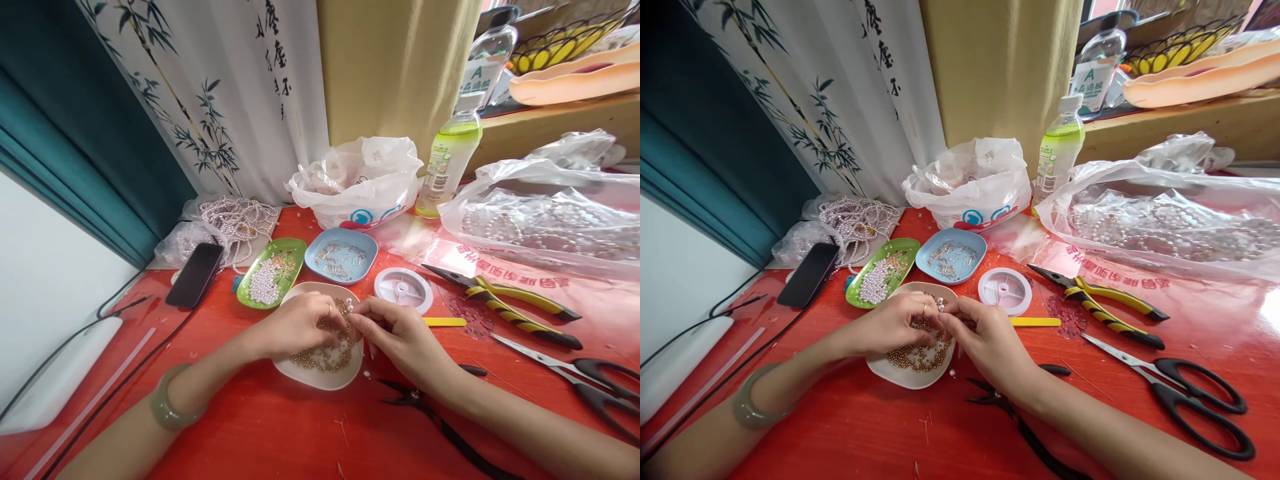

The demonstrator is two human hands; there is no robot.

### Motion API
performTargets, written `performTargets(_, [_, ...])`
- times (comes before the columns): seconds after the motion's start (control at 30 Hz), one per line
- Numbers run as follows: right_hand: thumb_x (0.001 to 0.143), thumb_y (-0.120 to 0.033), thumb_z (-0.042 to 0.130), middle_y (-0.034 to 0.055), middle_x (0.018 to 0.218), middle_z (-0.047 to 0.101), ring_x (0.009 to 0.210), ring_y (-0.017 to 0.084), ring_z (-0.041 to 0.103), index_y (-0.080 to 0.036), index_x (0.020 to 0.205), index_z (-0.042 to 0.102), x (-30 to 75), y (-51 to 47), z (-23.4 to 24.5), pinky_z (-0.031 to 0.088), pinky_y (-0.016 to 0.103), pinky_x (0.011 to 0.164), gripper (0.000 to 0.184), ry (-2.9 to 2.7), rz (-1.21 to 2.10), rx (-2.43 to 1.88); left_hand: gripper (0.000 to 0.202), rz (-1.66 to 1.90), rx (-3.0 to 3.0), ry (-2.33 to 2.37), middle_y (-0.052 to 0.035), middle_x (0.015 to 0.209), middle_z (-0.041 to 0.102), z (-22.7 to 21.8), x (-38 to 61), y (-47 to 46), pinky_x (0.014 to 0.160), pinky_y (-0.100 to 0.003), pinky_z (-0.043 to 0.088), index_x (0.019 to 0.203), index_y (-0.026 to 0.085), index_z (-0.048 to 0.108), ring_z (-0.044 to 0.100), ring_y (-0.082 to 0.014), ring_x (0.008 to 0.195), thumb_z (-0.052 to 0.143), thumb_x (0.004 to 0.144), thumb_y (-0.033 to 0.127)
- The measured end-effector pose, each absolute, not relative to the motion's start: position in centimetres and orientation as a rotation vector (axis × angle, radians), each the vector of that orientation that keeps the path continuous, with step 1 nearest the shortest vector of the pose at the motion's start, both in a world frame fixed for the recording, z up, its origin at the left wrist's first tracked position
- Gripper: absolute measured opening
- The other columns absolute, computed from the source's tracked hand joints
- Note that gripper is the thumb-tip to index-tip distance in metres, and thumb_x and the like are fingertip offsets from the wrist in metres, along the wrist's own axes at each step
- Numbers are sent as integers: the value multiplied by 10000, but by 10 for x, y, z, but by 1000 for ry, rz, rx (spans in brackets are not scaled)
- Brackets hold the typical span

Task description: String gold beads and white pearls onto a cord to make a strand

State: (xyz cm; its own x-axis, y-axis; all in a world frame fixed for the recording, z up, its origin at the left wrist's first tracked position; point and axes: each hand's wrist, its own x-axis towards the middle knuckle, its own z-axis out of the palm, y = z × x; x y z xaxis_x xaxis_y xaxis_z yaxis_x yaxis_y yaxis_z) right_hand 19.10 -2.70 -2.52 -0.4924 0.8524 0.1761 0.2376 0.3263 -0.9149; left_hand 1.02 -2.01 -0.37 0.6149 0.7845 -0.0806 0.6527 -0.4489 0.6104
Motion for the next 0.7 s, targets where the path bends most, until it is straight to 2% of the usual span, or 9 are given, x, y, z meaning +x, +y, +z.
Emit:
performTargets(0.27, [828, -248, 463, -4, 620, 597, 549, 100, 511, -160, 740, 585, 191, -27, -26, 384, 199, 503, 175, -1913, 1166, -976, 124, 170, 2305, 1126, -17, 795, 612, 0, 13, -23, 762, -293, 383, 746, 176, 658, 542, -159, 812, 550, 725, 119])
performTargets(0.6, [834, -282, 456, 4, 628, 595, 549, 100, 512, -160, 739, 579, 190, -27, -25, 400, 201, 504, 198, -1896, 1213, -944, 118, 239, 2360, 1320, -28, 847, 613, -4, 9, -24, 803, -345, 366, 803, 182, 600, 515, -190, 891, 493, 799, 232])
performTargets(0.7, [835, -297, 458, 6, 630, 599, 564, 103, 520, -160, 722, 581, 190, -27, -24, 405, 203, 519, 216, -1902, 1202, -941, 112, 238, 2338, 1260, -26, 860, 612, -3, 11, -24, 775, -324, 375, 825, 182, 601, 522, -182, 864, 543, 769, 259])
